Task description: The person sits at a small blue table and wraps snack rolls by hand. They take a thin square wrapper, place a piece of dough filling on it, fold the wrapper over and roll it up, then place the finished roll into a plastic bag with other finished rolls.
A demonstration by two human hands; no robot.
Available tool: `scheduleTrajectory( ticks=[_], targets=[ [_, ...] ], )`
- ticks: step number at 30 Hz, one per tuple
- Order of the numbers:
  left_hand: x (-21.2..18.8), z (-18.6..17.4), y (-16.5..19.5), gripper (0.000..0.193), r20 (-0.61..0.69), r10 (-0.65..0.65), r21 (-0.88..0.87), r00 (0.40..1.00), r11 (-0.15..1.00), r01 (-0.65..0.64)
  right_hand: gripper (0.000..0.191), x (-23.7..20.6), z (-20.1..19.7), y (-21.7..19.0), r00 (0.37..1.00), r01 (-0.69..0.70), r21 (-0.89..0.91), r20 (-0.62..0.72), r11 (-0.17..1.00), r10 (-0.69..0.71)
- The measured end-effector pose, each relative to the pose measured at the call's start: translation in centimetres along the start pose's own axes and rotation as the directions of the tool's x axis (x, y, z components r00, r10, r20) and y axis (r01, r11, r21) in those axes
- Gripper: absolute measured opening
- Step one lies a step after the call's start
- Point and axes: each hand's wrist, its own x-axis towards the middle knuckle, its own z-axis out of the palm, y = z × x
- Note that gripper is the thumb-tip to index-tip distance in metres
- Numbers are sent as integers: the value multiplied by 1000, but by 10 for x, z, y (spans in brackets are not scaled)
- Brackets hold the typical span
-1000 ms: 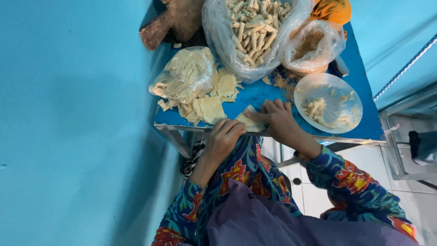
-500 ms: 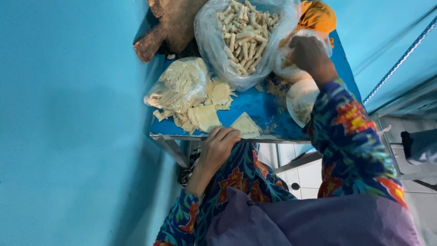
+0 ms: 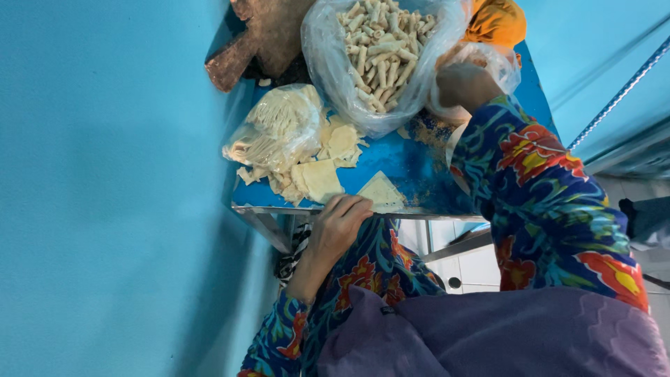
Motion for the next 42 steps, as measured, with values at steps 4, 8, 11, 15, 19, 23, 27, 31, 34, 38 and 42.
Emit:
scheduleTrajectory(
  ticks=[4,8,11,15,19,23,27,31,34,38,42],
  targets=[
    [-4,-2,-4,21,-10,-15,22,1000,1000,15,69,-8,8,0,962,-95,-56,-261,994,77],
    [-6,-3,-2,15,-36,16,2,999,1000,-16,49,-32,-7,-5,931,-9,388,-334,921,149],
    [-6,-5,2,13,-44,19,-7,999,1000,-19,30,-62,-3,-54,964,55,655,-232,753,131],
    [-6,-9,12,13,-46,-3,-20,999,1000,2,33,-110,14,-138,981,161,829,-193,535,5],
    [-6,-12,19,13,-80,14,24,997,1000,-12,30,-150,19,-184,966,230,846,-260,481,-4],
    [-4,-11,20,13,-91,-1,54,996,999,6,31,-179,23,-182,818,485,551,-559,679,-131],
    [0,-4,24,13,-101,32,112,994,993,-21,31,-190,38,-166,738,507,383,-655,772,-160],
    [-5,6,33,14,-114,116,408,987,911,-60,28,-194,51,-154,751,423,355,-652,833,-104],
    [-11,14,31,14,-101,119,472,988,880,-57,28,-197,55,-150,752,412,254,-638,875,-169],
    [-20,24,24,18,-65,128,427,990,900,-89,33,-199,55,-149,760,390,220,-626,894,-177],
    [-26,31,21,24,-17,136,375,991,919,-120,40,-197,56,-151,753,403,253,-638,880,-161]
  ],
)
